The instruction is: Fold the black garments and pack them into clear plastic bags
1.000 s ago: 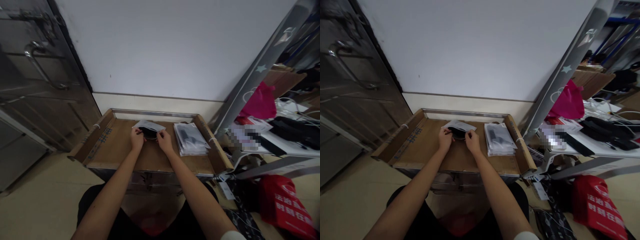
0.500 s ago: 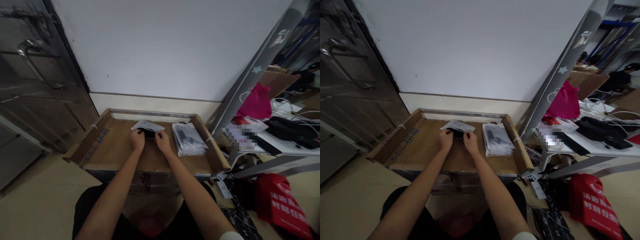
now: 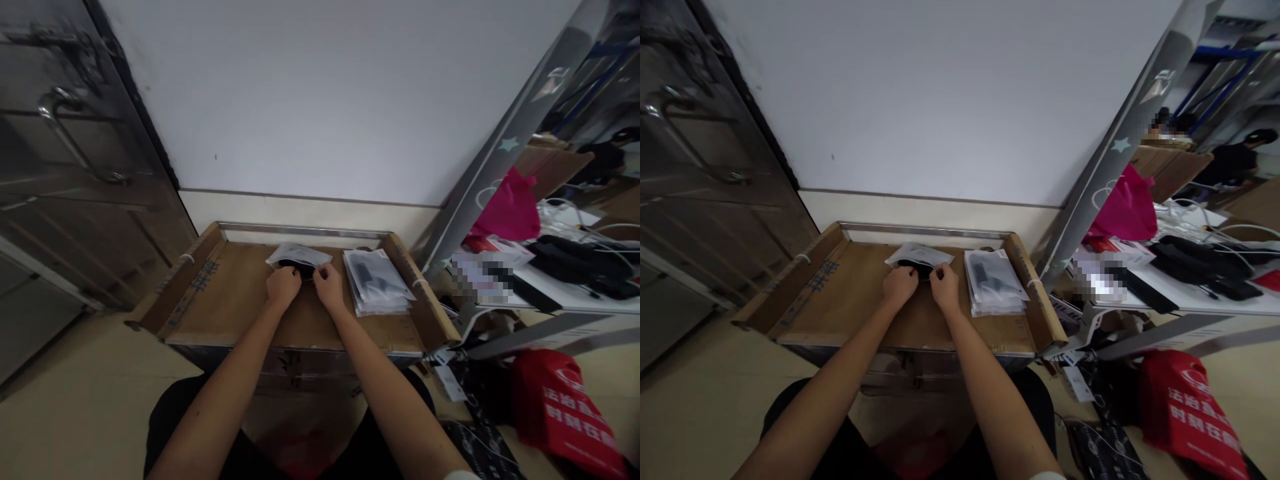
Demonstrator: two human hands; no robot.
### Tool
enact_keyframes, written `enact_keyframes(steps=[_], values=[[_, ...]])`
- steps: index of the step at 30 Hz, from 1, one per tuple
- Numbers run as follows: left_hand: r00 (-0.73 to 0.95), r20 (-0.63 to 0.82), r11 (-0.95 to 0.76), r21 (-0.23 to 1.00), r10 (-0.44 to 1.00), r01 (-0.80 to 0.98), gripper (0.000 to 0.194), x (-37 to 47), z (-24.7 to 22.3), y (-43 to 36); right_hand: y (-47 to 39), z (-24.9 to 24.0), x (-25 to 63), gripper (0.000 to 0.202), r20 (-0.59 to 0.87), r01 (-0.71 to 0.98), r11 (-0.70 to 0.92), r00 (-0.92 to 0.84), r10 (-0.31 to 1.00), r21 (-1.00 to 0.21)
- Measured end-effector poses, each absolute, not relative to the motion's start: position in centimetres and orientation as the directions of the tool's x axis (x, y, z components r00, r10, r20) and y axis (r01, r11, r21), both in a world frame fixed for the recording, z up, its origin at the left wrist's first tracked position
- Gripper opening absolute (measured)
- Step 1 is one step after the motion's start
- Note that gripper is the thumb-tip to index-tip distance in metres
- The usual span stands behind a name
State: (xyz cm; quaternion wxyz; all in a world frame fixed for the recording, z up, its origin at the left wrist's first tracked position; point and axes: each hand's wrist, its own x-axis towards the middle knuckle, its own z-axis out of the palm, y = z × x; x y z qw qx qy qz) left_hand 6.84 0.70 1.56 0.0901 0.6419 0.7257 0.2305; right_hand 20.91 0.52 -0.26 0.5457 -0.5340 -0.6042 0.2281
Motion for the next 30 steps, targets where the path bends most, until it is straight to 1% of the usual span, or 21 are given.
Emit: enact_keyframes(steps=[3,7,11,12,15,18,19,21,23,25,27,28,30], values=[[-0.134,0.204,0.033,0.434,0.97,0.9,0.032,6.3,1.4,0.8,0.8,-0.3,21.1,0.011,0.423,0.433,0.297,0.231,0.876,-0.851],[-0.154,0.246,0.018,0.479,0.957,0.878,0.024,4.5,1.0,0.9,1.2,-0.5,21.4,0.012,0.425,0.461,0.268,0.281,0.86,-0.846],[-0.187,0.333,-0.001,0.491,0.924,0.871,0.027,1.8,0.4,1.0,1.4,-0.7,21.6,0.009,0.412,0.472,0.234,0.32,0.853,-0.85],[-0.208,0.355,0.006,0.493,0.911,0.87,0.025,1.1,0.2,1.0,1.4,-0.8,21.6,0.008,0.416,0.481,0.234,0.316,0.853,-0.845],[-0.228,0.4,-0.014,0.517,0.888,0.856,0.009,-0.1,-0.2,1.2,1.6,-1.0,21.8,0.007,0.439,0.524,0.241,0.295,0.849,-0.817],[-0.161,0.439,-0.093,0.502,0.884,0.86,0.03,-0.4,-0.4,1.5,1.8,-1.3,21.9,0.009,0.444,0.552,0.227,0.297,0.846,-0.802],[-0.148,0.447,-0.113,0.505,0.882,0.856,0.033,-0.4,-0.5,1.5,1.8,-1.3,21.9,0.01,0.446,0.561,0.223,0.299,0.844,-0.797],[-0.142,0.454,-0.151,0.55,0.879,0.822,0.029,-0.5,-0.5,1.6,1.5,-1.3,21.9,0.014,0.476,0.593,0.23,0.298,0.828,-0.772],[-0.136,0.478,-0.218,0.612,0.868,0.76,0.023,-0.5,-0.6,1.5,0.9,-1.0,21.5,0.022,0.549,0.666,0.262,0.264,0.793,-0.698],[-0.111,0.524,-0.302,0.636,0.844,0.71,0.021,-0.5,-0.6,1.5,-0.2,-0.3,20.7,0.033,0.632,0.768,0.301,0.168,0.757,-0.565],[-0.058,0.584,-0.394,0.614,0.81,0.684,0.019,-0.4,-0.7,1.4,-1.3,0.5,19.7,0.042,0.679,0.839,0.366,0.006,0.734,-0.403],[-0.025,0.611,-0.438,0.595,0.791,0.674,0.019,-0.3,-0.8,1.4,-1.7,0.8,19.1,0.046,0.685,0.846,0.417,-0.086,0.723,-0.333],[0.038,0.651,-0.511,0.558,0.759,0.654,0.02,0.1,-1.0,1.4,-2.0,1.2,18.1,0.049,0.681,0.814,0.53,-0.249,0.688,-0.238]])
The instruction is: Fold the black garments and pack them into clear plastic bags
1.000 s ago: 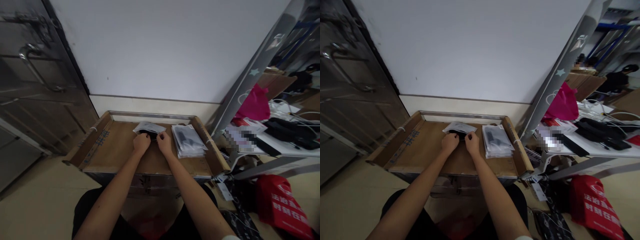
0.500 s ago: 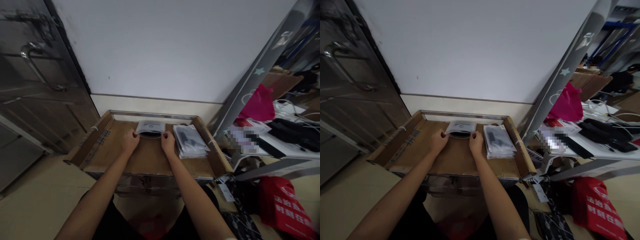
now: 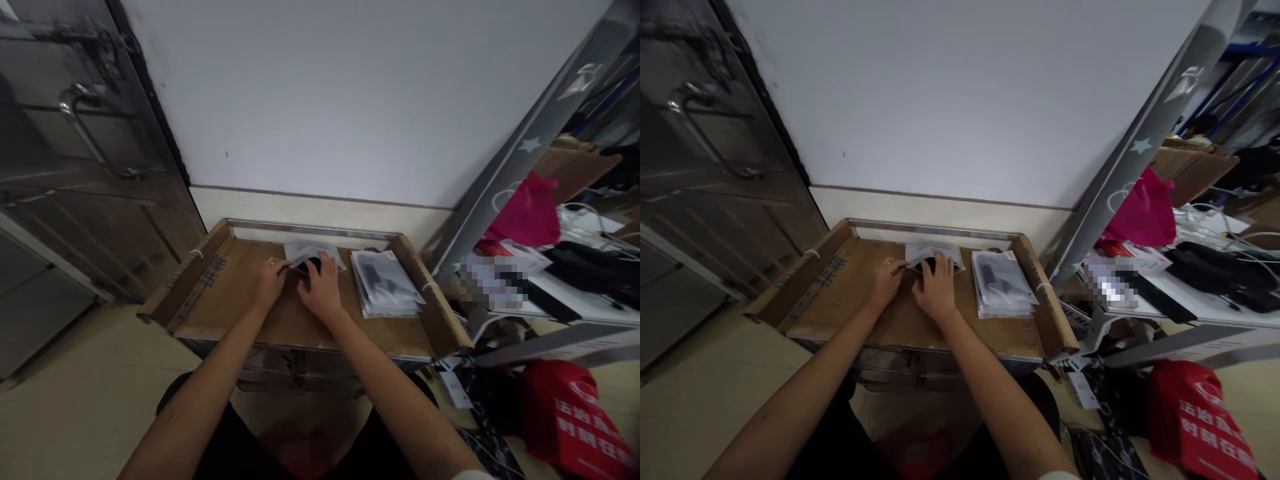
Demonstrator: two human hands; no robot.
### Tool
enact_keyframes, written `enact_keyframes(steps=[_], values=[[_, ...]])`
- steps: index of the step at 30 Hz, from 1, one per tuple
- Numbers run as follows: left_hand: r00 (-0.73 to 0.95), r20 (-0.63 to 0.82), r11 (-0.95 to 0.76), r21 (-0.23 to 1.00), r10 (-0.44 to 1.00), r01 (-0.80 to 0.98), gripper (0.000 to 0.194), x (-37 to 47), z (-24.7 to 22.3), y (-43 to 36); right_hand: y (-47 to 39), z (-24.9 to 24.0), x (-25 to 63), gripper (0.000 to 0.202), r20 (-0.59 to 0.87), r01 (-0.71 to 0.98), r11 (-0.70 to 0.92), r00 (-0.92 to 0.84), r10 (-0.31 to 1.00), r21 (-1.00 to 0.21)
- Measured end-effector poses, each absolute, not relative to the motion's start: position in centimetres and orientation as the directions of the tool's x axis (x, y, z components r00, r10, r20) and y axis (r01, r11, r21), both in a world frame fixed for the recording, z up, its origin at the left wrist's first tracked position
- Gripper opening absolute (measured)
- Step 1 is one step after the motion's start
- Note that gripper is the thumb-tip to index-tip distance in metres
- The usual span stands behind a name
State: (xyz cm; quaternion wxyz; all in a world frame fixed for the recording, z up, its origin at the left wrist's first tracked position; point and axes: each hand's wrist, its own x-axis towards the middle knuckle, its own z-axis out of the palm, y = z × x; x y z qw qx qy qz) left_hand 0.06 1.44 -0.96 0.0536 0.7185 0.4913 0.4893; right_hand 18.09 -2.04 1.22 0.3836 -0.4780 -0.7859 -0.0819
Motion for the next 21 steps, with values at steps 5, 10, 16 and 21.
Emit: enact_keyframes(steps=[5,10,16,21], values=[[0.116,0.69,-0.603,0.524,0.715,0.601,0.019,1.0,-1.0,1.1,-0.7,1.0,17.0,0.031,0.675,0.743,0.645,-0.385,0.63,-0.178],[0.088,0.711,-0.61,0.524,0.697,0.594,0.017,1.3,-0.6,0.8,0.3,1.1,17.4,0.024,0.659,0.736,0.652,-0.402,0.636,-0.181],[0.076,0.679,-0.58,0.558,0.73,0.594,0.018,1.1,-0.7,0.9,0.1,1.5,17.5,0.02,0.632,0.76,0.626,-0.399,0.665,-0.178],[0.076,0.659,-0.564,0.572,0.749,0.596,0.018,1.2,-0.8,0.8,0.2,1.4,17.6,0.02,0.625,0.766,0.627,-0.421,0.657,-0.143]])
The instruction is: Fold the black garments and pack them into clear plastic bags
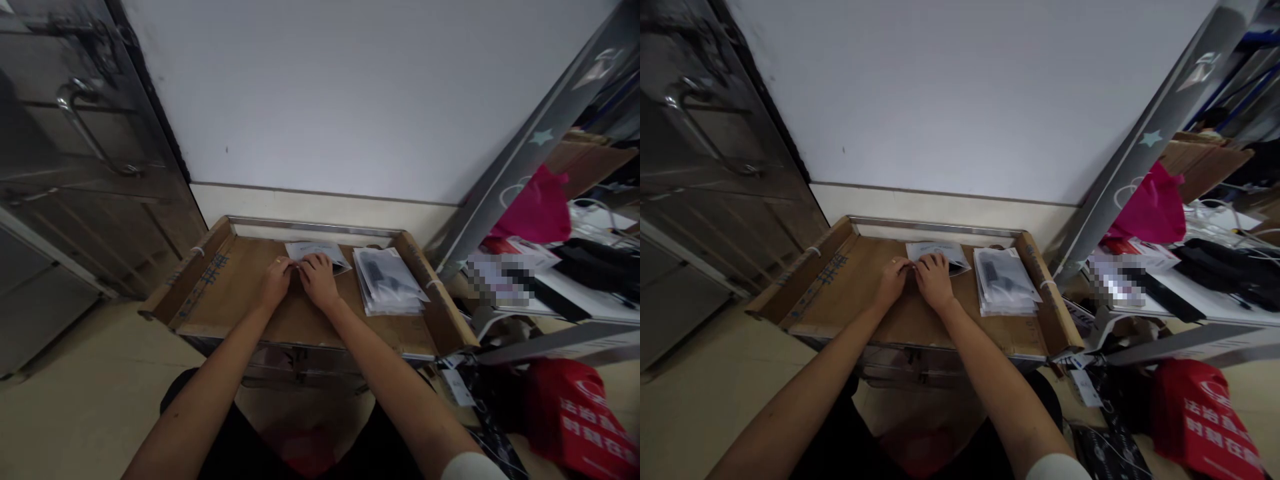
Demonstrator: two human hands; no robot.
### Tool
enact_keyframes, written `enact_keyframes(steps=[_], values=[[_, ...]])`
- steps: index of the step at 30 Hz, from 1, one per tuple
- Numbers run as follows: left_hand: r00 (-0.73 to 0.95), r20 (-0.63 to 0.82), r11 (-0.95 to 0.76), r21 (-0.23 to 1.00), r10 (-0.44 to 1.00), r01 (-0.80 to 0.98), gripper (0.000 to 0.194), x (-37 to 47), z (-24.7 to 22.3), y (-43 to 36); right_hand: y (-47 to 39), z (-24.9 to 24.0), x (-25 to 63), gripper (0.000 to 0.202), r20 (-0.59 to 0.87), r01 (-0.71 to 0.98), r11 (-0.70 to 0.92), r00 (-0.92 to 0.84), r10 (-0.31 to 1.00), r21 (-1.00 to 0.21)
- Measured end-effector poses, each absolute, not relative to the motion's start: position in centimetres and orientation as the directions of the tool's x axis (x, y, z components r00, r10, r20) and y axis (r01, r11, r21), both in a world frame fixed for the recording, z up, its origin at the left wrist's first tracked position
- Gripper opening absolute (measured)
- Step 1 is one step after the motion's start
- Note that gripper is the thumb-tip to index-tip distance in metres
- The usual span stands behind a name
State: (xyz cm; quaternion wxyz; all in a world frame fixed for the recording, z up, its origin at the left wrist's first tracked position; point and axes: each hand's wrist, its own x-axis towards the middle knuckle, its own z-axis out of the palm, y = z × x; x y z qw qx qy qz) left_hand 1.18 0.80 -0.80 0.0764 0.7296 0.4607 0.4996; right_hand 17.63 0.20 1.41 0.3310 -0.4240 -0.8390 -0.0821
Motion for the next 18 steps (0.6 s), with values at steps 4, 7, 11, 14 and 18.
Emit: enact_keyframes(steps=[4,7,11,14,18], values=[[0.029,0.652,-0.53,0.589,0.757,0.61,0.017,1.0,-0.3,0.5,0.4,1.5,18.2,0.018,0.612,0.771,0.619,-0.421,0.67,-0.148],[-0.033,0.659,-0.501,0.601,0.751,0.623,0.017,0.7,0.0,0.4,0.4,1.5,18.9,0.018,0.609,0.78,0.608,-0.413,0.677,-0.148],[-0.053,0.659,-0.482,0.6,0.75,0.638,0.018,0.4,0.0,0.5,0.4,1.5,19.5,0.018,0.611,0.789,0.601,-0.415,0.674,-0.127],[-0.049,0.658,-0.482,0.598,0.751,0.641,0.019,0.4,-0.1,0.5,0.3,1.4,19.6,0.017,0.612,0.793,0.599,-0.418,0.671,-0.115],[-0.066,0.652,-0.464,0.603,0.755,0.648,0.02,0.3,0.0,0.4,0.2,1.4,19.8,0.018,0.607,0.792,0.6,-0.424,0.672,-0.112]])
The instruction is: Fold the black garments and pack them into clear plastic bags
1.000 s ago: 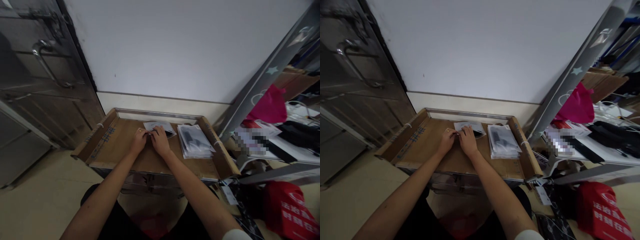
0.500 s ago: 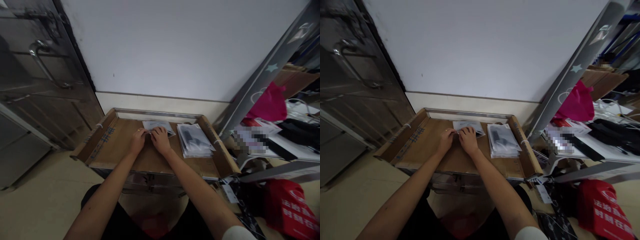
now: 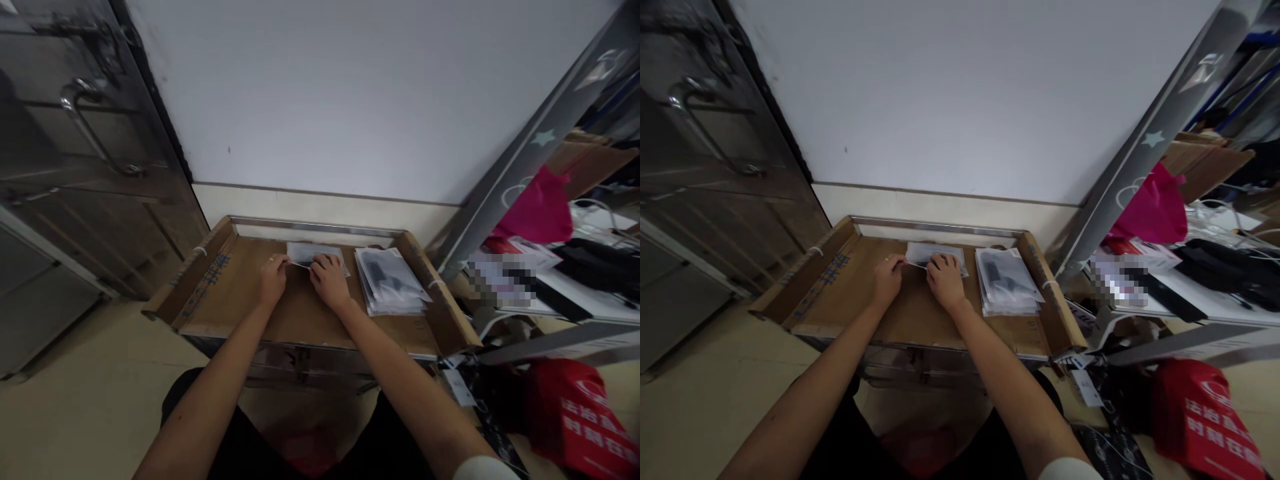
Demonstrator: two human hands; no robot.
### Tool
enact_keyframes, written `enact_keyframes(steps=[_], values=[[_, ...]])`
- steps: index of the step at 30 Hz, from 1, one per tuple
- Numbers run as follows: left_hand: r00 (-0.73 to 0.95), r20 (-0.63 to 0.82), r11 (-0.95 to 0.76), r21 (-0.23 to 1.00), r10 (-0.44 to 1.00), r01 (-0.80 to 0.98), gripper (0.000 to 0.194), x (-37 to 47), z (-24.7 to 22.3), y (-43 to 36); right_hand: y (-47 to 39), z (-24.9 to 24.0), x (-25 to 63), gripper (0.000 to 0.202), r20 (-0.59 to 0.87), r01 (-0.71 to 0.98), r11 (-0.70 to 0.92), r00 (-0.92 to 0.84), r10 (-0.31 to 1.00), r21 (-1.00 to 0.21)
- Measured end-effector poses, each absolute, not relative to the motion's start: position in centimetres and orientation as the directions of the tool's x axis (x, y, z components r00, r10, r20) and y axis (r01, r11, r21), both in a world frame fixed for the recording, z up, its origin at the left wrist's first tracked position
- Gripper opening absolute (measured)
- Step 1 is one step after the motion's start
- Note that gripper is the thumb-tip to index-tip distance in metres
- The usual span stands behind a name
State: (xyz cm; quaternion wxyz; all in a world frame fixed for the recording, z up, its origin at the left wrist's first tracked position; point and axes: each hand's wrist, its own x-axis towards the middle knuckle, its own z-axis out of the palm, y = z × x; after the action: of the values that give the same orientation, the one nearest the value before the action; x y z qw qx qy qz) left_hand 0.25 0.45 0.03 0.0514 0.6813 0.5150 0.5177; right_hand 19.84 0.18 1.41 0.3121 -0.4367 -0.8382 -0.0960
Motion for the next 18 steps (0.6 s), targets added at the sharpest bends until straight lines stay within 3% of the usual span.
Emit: enact_keyframes(steps=[18], values=[[-0.291,0.622,-0.323,0.684,0.727,0.654,0.013,-1.5,0.0,0.7,-0.5,0.6,23.6,0.017,0.574,0.86,0.489,-0.329,0.75,-0.146]])
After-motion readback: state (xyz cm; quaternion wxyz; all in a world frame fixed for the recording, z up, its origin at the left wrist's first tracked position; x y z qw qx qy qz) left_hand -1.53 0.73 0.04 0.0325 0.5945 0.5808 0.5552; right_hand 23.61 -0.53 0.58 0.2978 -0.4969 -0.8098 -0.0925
